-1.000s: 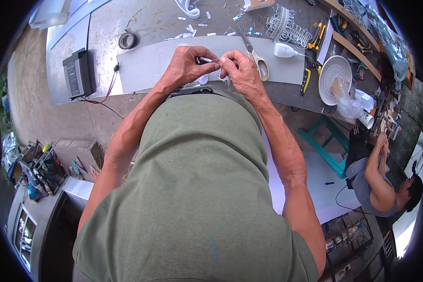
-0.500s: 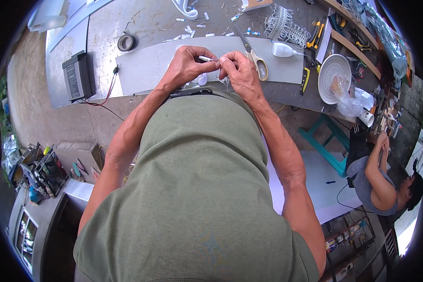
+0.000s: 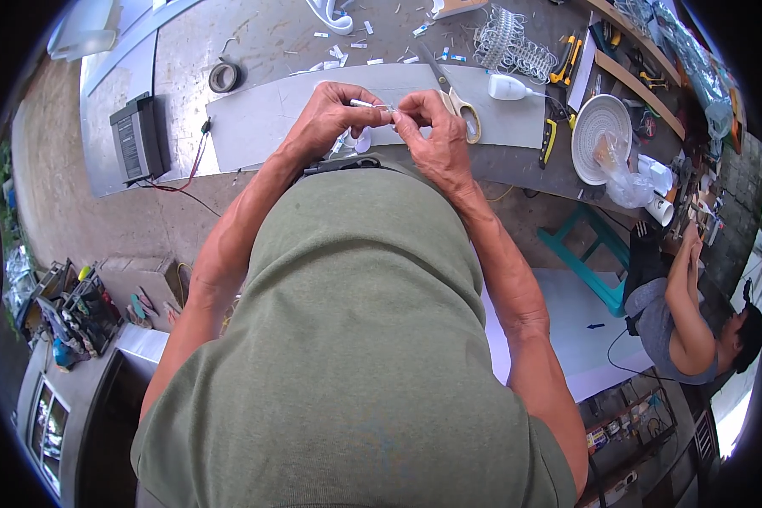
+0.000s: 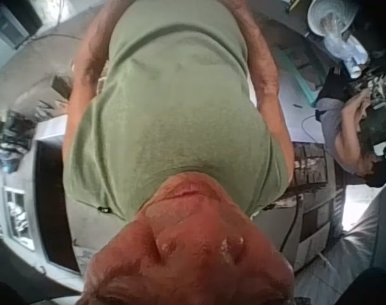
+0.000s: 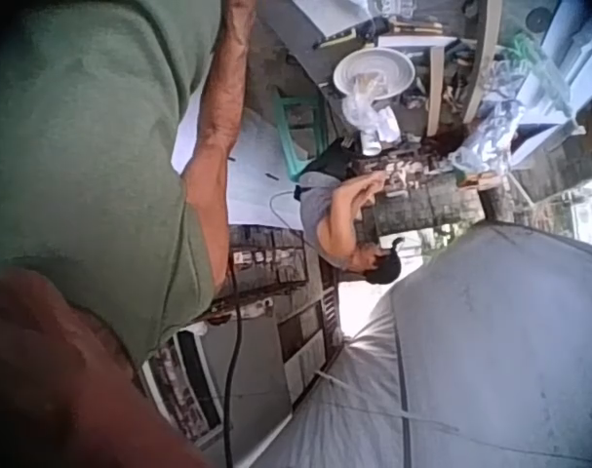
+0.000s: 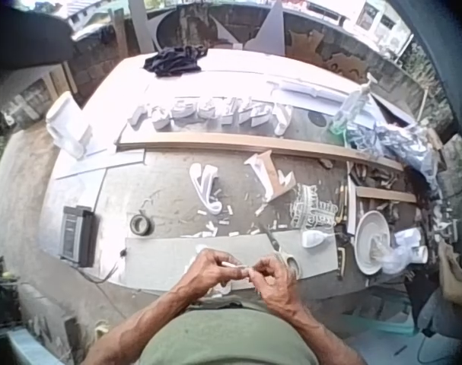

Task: Assembling sign components including wiring LED modules and preparing letters.

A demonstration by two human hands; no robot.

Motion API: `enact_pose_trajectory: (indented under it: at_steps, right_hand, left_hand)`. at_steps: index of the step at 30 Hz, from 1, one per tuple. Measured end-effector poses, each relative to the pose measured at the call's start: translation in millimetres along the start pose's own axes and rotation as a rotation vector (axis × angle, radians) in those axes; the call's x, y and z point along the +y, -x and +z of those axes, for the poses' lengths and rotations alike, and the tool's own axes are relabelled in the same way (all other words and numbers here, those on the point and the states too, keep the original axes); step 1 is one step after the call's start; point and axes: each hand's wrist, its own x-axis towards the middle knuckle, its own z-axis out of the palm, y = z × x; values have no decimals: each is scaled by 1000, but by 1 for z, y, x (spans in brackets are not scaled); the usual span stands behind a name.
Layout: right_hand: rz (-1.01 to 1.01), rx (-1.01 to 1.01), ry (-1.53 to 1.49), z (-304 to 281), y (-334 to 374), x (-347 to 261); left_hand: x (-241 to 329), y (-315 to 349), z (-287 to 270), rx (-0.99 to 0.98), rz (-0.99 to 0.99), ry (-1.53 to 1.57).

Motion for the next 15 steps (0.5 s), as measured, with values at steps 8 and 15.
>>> enact_pose_trajectory:
  at_steps: [8,15]
  right_hand:
    - [-431,138,396,2,0,4]
    - [-25,17,134,-5,-2,-4]
  left_hand:
    - [2,0,-2,-22,-44,18]
    - [-1,0,-4,-58,-33,-2]
